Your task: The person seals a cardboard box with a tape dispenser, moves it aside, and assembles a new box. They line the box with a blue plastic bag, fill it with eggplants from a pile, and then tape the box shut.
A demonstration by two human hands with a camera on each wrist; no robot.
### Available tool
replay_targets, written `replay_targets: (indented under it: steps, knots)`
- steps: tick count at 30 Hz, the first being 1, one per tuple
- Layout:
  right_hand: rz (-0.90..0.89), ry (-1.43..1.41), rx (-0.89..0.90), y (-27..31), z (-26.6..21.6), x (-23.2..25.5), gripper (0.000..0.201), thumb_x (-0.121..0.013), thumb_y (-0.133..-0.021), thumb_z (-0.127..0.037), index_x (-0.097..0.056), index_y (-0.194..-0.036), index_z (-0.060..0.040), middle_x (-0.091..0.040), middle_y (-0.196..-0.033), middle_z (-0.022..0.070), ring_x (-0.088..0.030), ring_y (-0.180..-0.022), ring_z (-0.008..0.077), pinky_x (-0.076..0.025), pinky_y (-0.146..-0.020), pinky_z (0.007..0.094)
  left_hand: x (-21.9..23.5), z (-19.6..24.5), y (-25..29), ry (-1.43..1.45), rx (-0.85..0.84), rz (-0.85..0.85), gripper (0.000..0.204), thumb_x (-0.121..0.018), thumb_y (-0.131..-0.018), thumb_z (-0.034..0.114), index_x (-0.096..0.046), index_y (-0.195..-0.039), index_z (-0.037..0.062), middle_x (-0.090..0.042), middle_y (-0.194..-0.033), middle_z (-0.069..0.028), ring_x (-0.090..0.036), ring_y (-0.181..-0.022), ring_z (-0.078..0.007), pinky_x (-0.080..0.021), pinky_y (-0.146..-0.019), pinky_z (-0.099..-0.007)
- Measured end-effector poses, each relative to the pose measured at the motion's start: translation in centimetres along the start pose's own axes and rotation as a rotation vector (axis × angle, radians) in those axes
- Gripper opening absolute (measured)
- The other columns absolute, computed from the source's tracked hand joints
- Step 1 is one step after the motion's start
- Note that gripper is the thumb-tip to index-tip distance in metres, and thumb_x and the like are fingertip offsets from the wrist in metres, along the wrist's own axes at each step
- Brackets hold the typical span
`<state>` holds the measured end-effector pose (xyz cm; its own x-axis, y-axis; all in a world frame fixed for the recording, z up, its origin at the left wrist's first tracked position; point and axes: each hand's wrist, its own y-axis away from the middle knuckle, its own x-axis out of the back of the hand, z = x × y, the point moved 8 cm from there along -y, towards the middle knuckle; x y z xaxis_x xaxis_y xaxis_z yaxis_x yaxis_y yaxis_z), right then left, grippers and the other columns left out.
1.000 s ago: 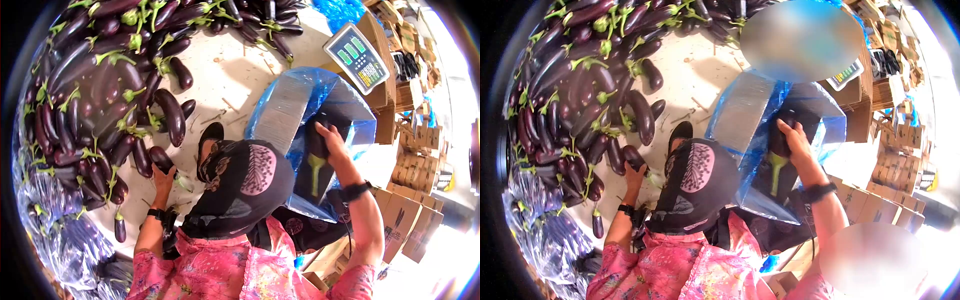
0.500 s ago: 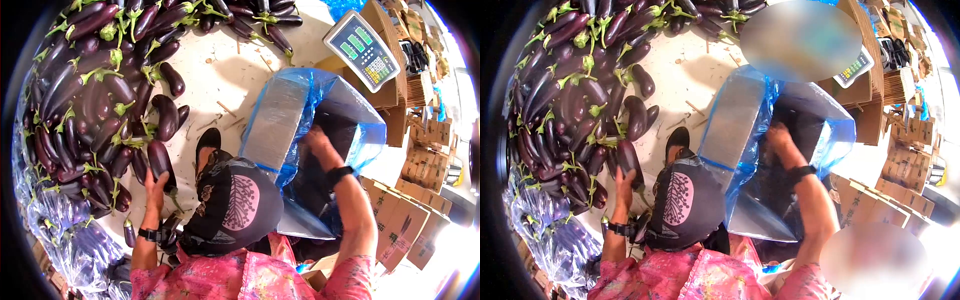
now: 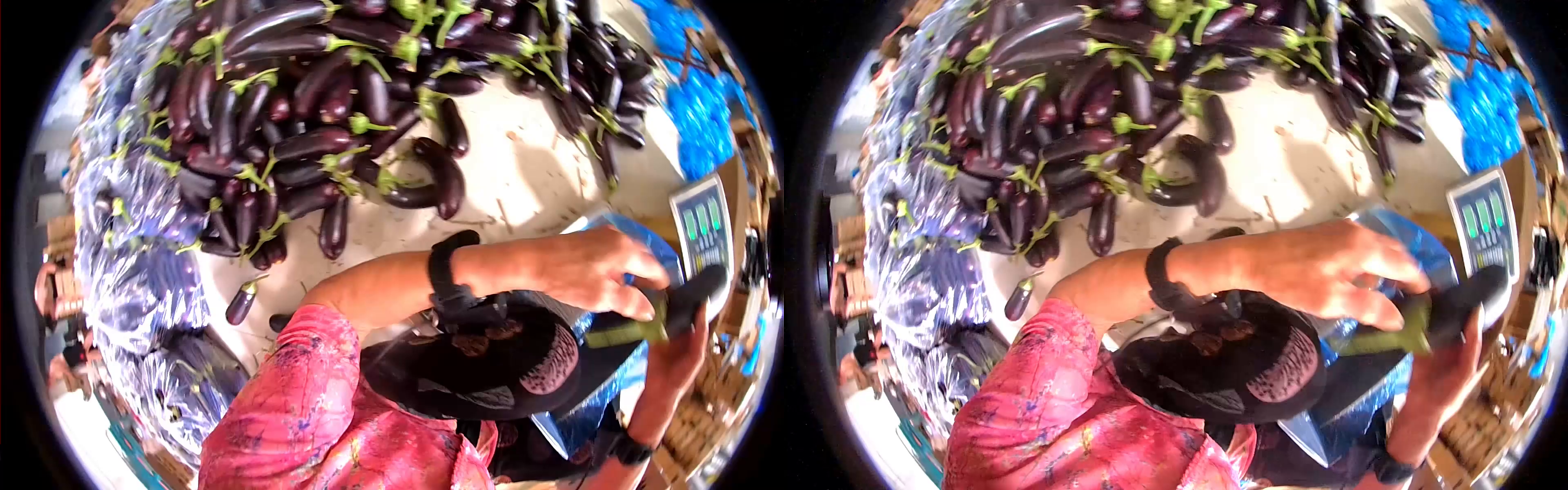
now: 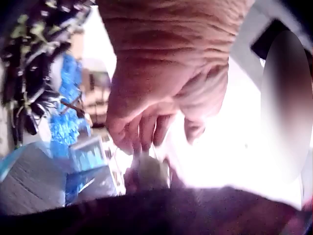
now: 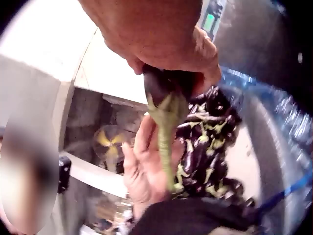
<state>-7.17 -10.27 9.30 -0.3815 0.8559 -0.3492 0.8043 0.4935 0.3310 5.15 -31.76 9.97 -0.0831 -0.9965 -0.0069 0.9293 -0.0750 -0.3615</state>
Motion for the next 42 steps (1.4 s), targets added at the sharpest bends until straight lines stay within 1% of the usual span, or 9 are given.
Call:
replay_targets:
  steps: [3, 10, 13, 16, 19, 23, 28, 35, 42]
  knots:
    - [-0.026, 0.051, -0.167, 2.0, -1.0, 4.4, 0.050, -0.058, -0.097, -0.032, -0.051, -0.132, 0.0027, -0.063, -0.121, 0.0169, -0.064, -0.107, 0.0281, -0.053, -0.093, 0.0439, 5.4, -5.3, 9.9, 0.205, 0.328, 0.330, 0.041, -0.062, -0.096, 0.014, -0.054, -0.134, -0.0005, -0.069, -0.115, -0.0149, -0.067, -0.105, -0.0196, -0.055, -0.090, -0.0314]
    - [0.218, 0.503, -0.581, 2.4, 10.7, 8.8, 0.035, -0.066, -0.090, -0.023, -0.059, -0.115, -0.0002, -0.068, -0.096, 0.0111, -0.068, -0.081, 0.0234, -0.057, -0.069, 0.0365, 20.4, -4.8, 36.9, -1.251, 0.650, 1.020, 0.038, -0.066, -0.076, 0.003, -0.063, -0.114, 0.0046, -0.062, -0.109, -0.0157, -0.057, -0.104, -0.0364, -0.046, -0.096, -0.0436]
    - [0.245, 0.493, -0.687, -1.2, 17.2, 16.7, 0.029, -0.067, -0.089, -0.023, -0.063, -0.111, -0.0061, -0.068, -0.102, 0.0125, -0.066, -0.093, 0.0284, -0.053, -0.084, 0.0416, 25.6, -3.8, 39.7, -1.506, 0.708, 0.900, 0.047, -0.068, -0.076, 0.004, -0.060, -0.122, 0.0062, -0.057, -0.126, -0.0145, -0.051, -0.118, -0.0363, -0.042, -0.102, -0.0452]
    - [-0.295, 1.253, 0.142, -2.7, 17.6, 15.7, 0.032, -0.065, -0.087, -0.011, -0.060, -0.118, -0.0057, -0.061, -0.114, 0.0193, -0.060, -0.104, 0.0368, -0.051, -0.087, 0.0463, 30.1, -5.4, 40.9, -1.381, 0.899, 0.838, 0.055, -0.070, -0.076, 0.008, -0.057, -0.129, 0.0082, -0.051, -0.137, -0.0131, -0.046, -0.127, -0.0360, -0.040, -0.105, -0.0474]
    - [-0.161, 1.026, -0.190, -4.6, 24.9, 22.4, 0.046, -0.057, -0.089, -0.007, -0.052, -0.134, -0.0058, -0.050, -0.138, 0.0204, -0.046, -0.130, 0.0387, -0.038, -0.109, 0.0473, 31.7, -6.3, 42.0, -1.399, 0.843, 0.854, 0.055, -0.073, -0.074, 0.015, -0.057, -0.127, 0.0085, -0.052, -0.132, -0.0139, -0.046, -0.125, -0.0357, -0.040, -0.105, -0.0469]
    - [-0.843, 2.339, -0.036, -2.3, 27.8, 22.5, 0.056, -0.046, -0.093, -0.003, -0.038, -0.149, -0.0031, -0.034, -0.156, 0.0168, -0.025, -0.147, 0.0342, -0.013, -0.125, 0.0429, 26.4, -5.6, 38.7, -1.408, 0.668, 0.726, 0.061, -0.081, -0.068, 0.017, -0.056, -0.124, 0.0097, -0.051, -0.124, -0.0125, -0.050, -0.117, -0.0354, -0.044, -0.098, -0.0436]
    - [-0.876, 2.504, -0.018, -3.6, 28.1, 24.8, 0.054, -0.044, -0.094, -0.001, -0.039, -0.148, -0.0042, -0.037, -0.154, 0.0191, -0.033, -0.143, 0.0331, -0.023, -0.122, 0.0421, 24.6, -7.7, 39.3, -1.692, 0.915, 0.619, 0.069, -0.086, -0.063, 0.020, -0.054, -0.123, 0.0116, -0.052, -0.120, -0.0106, -0.053, -0.111, -0.0351, -0.047, -0.091, -0.0455]
    - [-0.445, 1.767, -0.269, -5.5, 22.7, 19.2, 0.015, -0.059, -0.085, -0.012, -0.066, -0.092, 0.0004, -0.070, -0.090, 0.0150, -0.068, -0.083, 0.0308, -0.055, -0.071, 0.0402, 25.6, -1.2, 36.2, -0.645, 0.700, 1.053, 0.048, -0.076, -0.080, 0.013, -0.053, -0.121, 0.0044, -0.063, -0.113, -0.0107, -0.063, -0.109, -0.0268, -0.053, -0.092, -0.0407]
    - [-0.239, 1.493, -0.362, -2.8, 12.3, 9.9, 0.024, -0.057, -0.096, -0.019, -0.064, -0.084, 0.0005, -0.064, -0.064, 0.0071, -0.061, -0.050, 0.0142, -0.047, -0.044, 0.0268, 20.4, -0.5, 27.9, 0.312, 0.290, 0.989, 0.058, -0.072, -0.080, 0.011, -0.044, -0.131, 0.0058, -0.059, -0.121, -0.0102, -0.061, -0.111, -0.0242, -0.050, -0.098, -0.0452]
